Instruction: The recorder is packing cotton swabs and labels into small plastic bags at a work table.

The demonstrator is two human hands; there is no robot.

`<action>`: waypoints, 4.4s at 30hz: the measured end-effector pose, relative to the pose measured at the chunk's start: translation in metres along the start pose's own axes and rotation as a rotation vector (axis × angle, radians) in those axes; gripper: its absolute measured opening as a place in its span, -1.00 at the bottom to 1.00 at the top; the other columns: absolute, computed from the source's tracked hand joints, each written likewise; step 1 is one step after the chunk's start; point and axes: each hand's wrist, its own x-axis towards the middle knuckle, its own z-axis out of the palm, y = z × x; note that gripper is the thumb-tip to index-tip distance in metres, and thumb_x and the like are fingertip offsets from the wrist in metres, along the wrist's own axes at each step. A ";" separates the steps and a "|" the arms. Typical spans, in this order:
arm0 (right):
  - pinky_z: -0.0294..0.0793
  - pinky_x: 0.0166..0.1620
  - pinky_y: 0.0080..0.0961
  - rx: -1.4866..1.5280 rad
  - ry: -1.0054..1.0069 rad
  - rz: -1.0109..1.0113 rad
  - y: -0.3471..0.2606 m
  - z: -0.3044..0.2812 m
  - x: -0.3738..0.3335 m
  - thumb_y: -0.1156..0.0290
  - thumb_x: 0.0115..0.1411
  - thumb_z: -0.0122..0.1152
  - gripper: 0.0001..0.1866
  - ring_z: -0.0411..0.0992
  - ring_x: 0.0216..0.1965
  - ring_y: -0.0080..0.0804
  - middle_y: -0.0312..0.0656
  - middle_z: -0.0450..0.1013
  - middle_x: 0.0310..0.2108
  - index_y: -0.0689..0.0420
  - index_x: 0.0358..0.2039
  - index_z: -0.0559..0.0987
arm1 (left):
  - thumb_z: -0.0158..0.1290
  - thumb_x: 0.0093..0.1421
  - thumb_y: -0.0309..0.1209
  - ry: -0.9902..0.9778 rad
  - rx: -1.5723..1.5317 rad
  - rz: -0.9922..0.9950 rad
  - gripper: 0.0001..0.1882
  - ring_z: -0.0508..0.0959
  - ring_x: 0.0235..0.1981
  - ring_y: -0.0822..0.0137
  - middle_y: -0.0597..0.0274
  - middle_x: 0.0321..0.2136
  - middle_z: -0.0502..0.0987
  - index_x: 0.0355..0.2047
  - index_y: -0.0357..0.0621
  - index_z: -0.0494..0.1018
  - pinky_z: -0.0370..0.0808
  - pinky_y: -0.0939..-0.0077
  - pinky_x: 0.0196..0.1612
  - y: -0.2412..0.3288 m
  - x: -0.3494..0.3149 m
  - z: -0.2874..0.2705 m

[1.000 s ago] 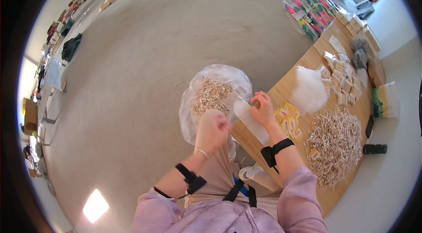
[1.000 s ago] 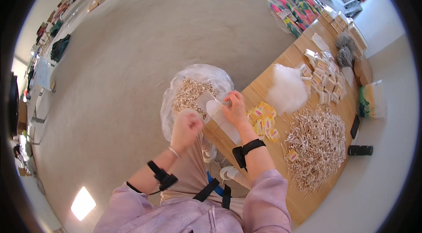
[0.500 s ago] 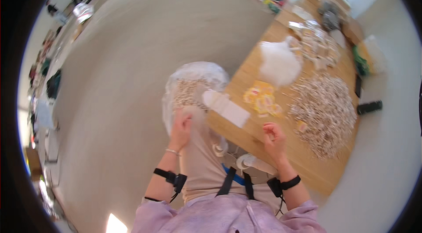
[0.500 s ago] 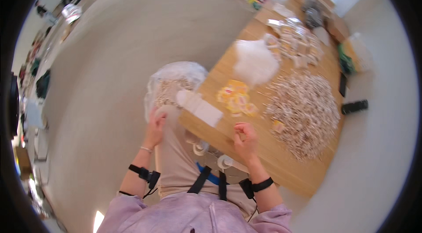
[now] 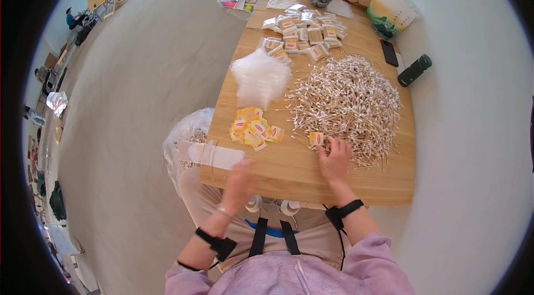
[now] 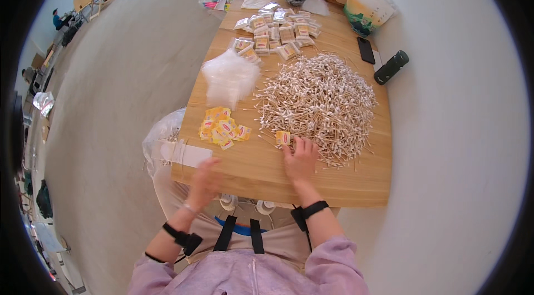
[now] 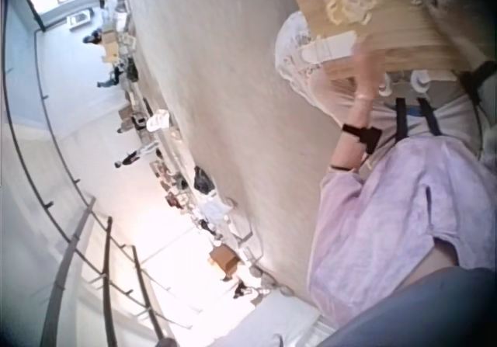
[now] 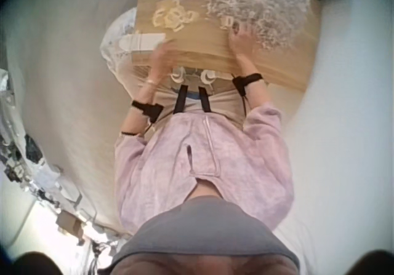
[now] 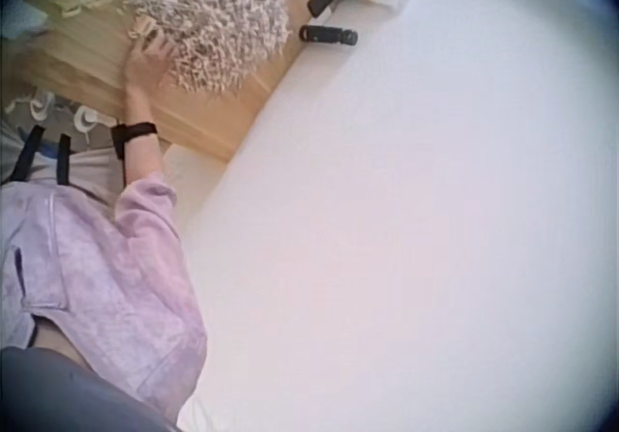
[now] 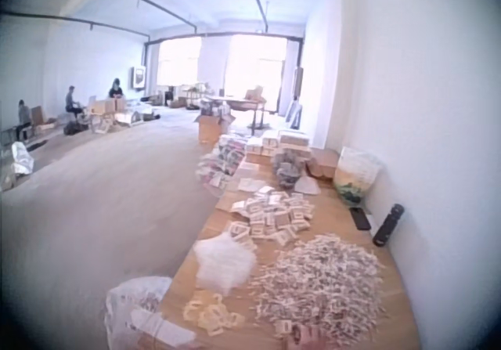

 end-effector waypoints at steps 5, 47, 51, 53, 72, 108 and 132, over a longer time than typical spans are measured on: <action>0.25 -0.07 -0.25 -0.004 -0.029 0.142 -0.013 0.030 0.012 0.21 0.03 0.27 -0.72 0.34 -0.19 -0.26 -0.28 0.44 -0.38 0.00 -0.24 0.53 | 0.08 0.00 -0.45 0.004 0.415 0.205 -0.48 0.23 0.18 0.05 -0.01 0.10 0.29 0.03 -0.16 0.32 0.12 0.23 0.25 0.018 0.043 0.060; 0.20 0.10 -0.15 0.262 -0.045 0.043 -0.091 0.056 0.017 0.40 -0.08 0.31 -0.55 0.23 0.05 -0.14 -0.12 0.31 0.00 0.03 -0.11 0.47 | 0.07 0.04 -0.43 0.022 0.576 0.273 -0.49 0.11 0.27 0.07 0.09 0.17 0.24 0.05 -0.12 0.30 -0.04 0.08 0.29 -0.013 0.094 0.033; -0.07 0.24 0.03 -0.225 0.015 -0.069 -0.029 0.008 0.016 0.23 -0.07 0.31 -0.45 -0.03 0.23 0.00 -0.10 0.11 0.17 -0.12 0.01 0.44 | 0.05 0.06 -0.43 0.019 0.658 0.346 -0.56 0.10 0.28 0.08 0.10 0.17 0.24 -0.01 -0.13 0.36 -0.04 0.07 0.29 -0.030 0.109 0.044; -0.08 0.24 0.07 -0.265 0.006 -0.012 0.006 -0.009 0.015 0.19 -0.05 0.30 -0.45 -0.01 0.22 0.01 -0.09 0.11 0.17 -0.12 0.01 0.44 | 0.04 0.05 -0.44 0.100 0.677 0.246 -0.60 0.07 0.29 0.05 0.05 0.18 0.22 -0.05 -0.12 0.39 -0.04 0.07 0.29 -0.036 0.110 0.049; -0.17 0.27 0.03 0.005 -0.287 -0.258 0.008 0.003 -0.006 0.19 -0.01 0.25 -0.34 -0.04 0.25 -0.01 -0.07 0.06 0.21 -0.02 0.14 0.31 | 0.05 0.05 -0.49 0.040 0.334 0.349 -0.72 0.36 -0.03 0.19 0.25 -0.15 0.43 -0.17 -0.09 0.44 0.25 0.24 0.07 0.024 0.090 0.102; 0.16 0.04 -0.26 0.005 0.031 -0.113 0.024 0.008 -0.029 0.35 -0.02 0.25 -0.88 0.30 -0.11 -0.30 -0.37 0.41 -0.31 -0.03 -0.40 0.56 | 0.14 0.01 -0.48 0.175 0.192 -0.016 -0.79 0.39 -0.20 0.07 0.09 -0.30 0.44 -0.29 -0.14 0.49 0.35 0.27 -0.14 0.016 0.123 0.116; 0.18 0.00 -0.24 -0.080 -0.045 -0.184 0.008 0.021 0.013 0.39 -0.02 0.16 -0.77 0.23 -0.05 -0.26 -0.29 0.33 -0.17 -0.08 -0.29 0.57 | 0.16 0.01 -0.46 0.153 0.147 0.197 -0.78 0.41 -0.19 0.09 0.13 -0.26 0.45 -0.28 -0.13 0.50 0.34 0.25 -0.07 0.011 0.079 0.085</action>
